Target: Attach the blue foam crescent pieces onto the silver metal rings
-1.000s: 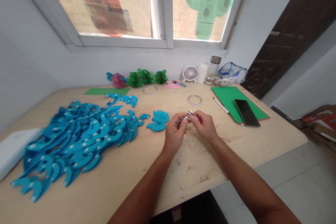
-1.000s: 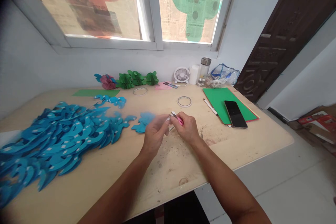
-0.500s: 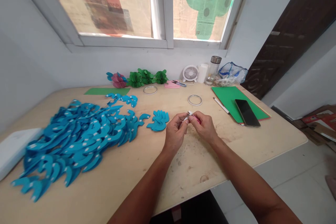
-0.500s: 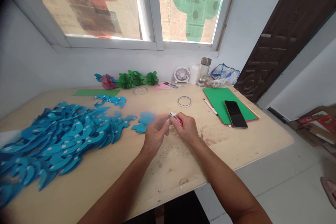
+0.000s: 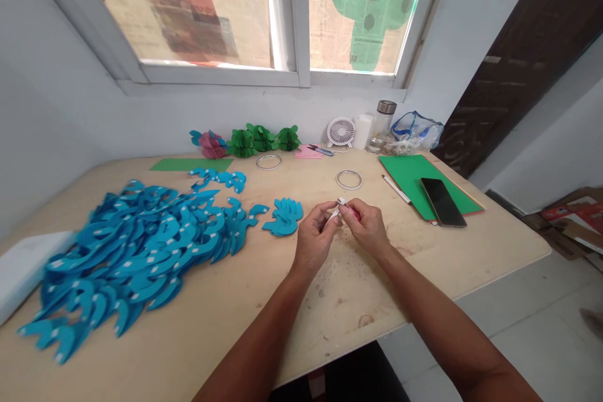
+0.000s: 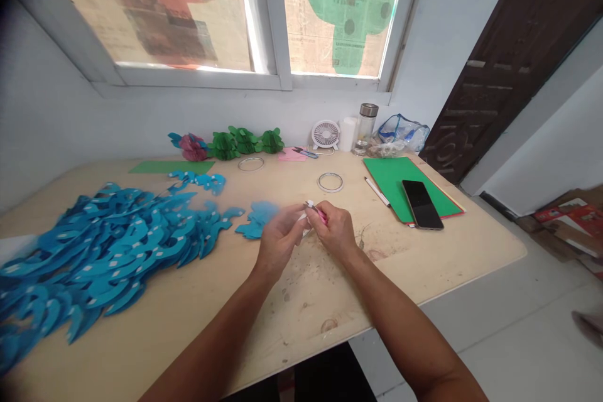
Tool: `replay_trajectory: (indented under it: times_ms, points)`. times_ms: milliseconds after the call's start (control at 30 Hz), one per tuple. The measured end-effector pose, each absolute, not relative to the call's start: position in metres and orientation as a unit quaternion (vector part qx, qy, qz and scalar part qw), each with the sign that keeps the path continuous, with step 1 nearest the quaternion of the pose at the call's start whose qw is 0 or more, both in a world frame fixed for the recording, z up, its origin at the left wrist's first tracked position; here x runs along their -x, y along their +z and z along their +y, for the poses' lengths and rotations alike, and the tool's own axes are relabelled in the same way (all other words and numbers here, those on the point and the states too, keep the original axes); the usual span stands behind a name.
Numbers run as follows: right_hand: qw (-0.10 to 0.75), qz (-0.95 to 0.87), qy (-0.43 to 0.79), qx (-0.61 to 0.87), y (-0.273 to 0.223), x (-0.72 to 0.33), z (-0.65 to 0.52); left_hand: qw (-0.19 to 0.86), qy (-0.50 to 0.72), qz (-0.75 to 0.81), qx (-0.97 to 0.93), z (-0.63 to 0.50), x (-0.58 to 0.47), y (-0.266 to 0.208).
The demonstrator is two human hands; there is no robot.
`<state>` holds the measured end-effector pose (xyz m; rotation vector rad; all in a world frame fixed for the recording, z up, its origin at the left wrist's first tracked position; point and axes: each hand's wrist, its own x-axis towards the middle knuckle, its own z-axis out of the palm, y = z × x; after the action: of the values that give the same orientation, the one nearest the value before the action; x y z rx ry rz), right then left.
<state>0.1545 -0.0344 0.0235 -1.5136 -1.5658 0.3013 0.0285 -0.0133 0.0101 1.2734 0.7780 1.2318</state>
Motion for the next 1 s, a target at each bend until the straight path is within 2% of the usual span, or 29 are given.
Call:
replay_trajectory:
  times_ms: [700,1000]
  points:
    - [0.478,-0.617,0.134,0.611,0.0240,-0.1541,-0.0339,0.551,0.557,0.329,-0.527,-0.0133,-0.0286,0.0160]
    - [0.458,-0.625,0.140,0.617,0.0215,-0.1556,-0.0324,0.557,0.570,0.336,-0.502,-0.0123,-0.0281,0.0149]
